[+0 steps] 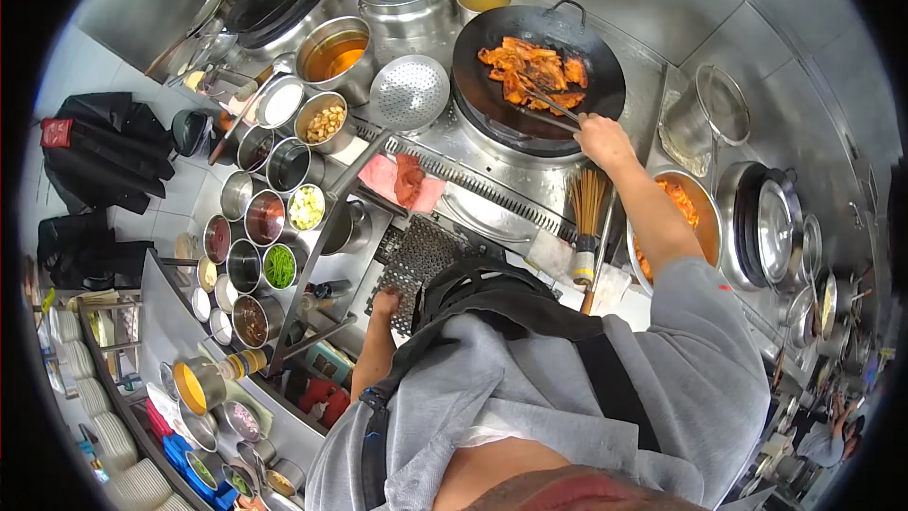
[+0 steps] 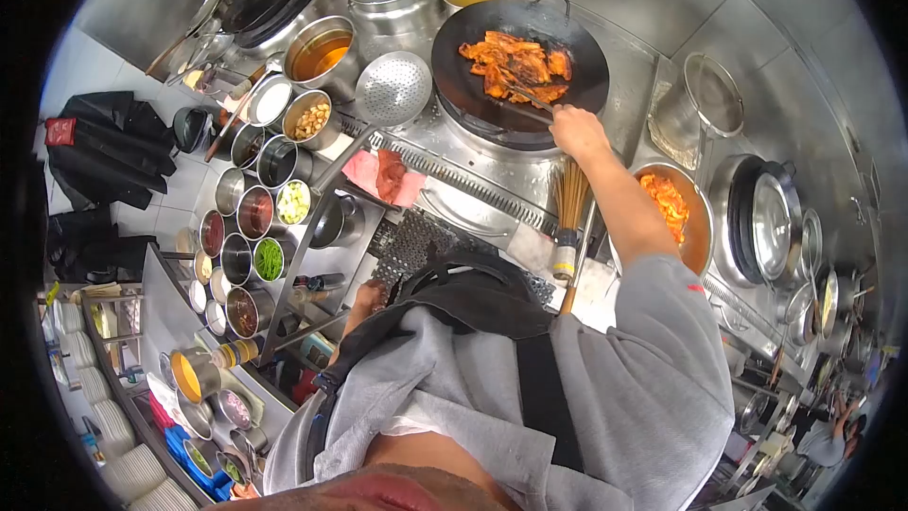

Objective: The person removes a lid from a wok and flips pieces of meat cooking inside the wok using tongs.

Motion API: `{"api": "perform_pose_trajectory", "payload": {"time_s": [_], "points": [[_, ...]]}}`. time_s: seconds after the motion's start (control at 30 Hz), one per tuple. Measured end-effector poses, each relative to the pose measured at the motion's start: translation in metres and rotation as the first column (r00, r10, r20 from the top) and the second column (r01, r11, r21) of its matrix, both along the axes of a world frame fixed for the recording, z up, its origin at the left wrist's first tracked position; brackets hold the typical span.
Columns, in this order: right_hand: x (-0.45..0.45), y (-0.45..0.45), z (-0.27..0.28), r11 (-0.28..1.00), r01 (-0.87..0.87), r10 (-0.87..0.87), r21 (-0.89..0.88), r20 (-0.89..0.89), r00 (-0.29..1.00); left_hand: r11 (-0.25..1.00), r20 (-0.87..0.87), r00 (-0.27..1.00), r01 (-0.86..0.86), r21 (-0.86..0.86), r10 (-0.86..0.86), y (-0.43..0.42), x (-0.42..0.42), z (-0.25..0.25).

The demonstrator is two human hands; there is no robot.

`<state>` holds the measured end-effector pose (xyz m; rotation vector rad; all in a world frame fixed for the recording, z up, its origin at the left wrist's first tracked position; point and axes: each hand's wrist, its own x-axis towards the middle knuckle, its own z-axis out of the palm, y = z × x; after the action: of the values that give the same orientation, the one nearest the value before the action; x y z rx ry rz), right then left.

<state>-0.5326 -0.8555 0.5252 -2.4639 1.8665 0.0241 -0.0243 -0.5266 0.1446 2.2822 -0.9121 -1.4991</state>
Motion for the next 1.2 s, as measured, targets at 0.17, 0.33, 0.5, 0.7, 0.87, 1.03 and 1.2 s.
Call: {"api": "perform_pose_trajectory", "payload": {"time_s": [0.17, 0.33, 0.5, 0.7, 0.87, 1.03, 1.2], "points": [[-0.001, -0.056, -0.009, 0.997, 0.070, -0.069, 0.019, -0.050, 0.996, 0.921, 0.193, 0.904, 0.390, -0.007, -0.381, 0.013, -0.001, 0.020], [-0.020, -0.057, 0.013, 0.984, 0.174, -0.166, -0.037, 0.155, 0.974, 0.745, 0.389, 0.674, 0.665, 0.051, -0.628, 0.079, 0.003, -0.022], [-0.029, -0.072, 0.028, 0.919, 0.311, -0.376, 0.243, 0.300, 0.876, 0.620, 0.286, 0.561, 0.761, 0.193, -0.777, 0.098, 0.027, -0.021], [-0.023, -0.093, 0.040, 0.870, 0.434, -0.492, 0.233, 0.360, 0.793, 0.877, 0.090, 0.873, 0.477, 0.055, -0.480, 0.080, 0.056, -0.002], [-0.039, -0.144, 0.012, 0.826, 0.534, -0.562, 0.182, 0.353, 0.748, 0.966, -0.116, 0.965, -0.217, 0.140, 0.233, 0.053, 0.046, -0.004], [-0.059, -0.138, -0.014, 0.785, 0.616, -0.620, 0.069, 0.094, 0.779, 0.963, -0.065, 0.967, -0.239, 0.122, 0.248, 0.034, 0.001, 0.045], [-0.073, -0.100, -0.011, 0.834, 0.552, -0.531, -0.006, 0.263, 0.805, 0.988, 0.029, 0.999, -0.018, 0.155, 0.014, 0.026, -0.021, 0.089]]}}
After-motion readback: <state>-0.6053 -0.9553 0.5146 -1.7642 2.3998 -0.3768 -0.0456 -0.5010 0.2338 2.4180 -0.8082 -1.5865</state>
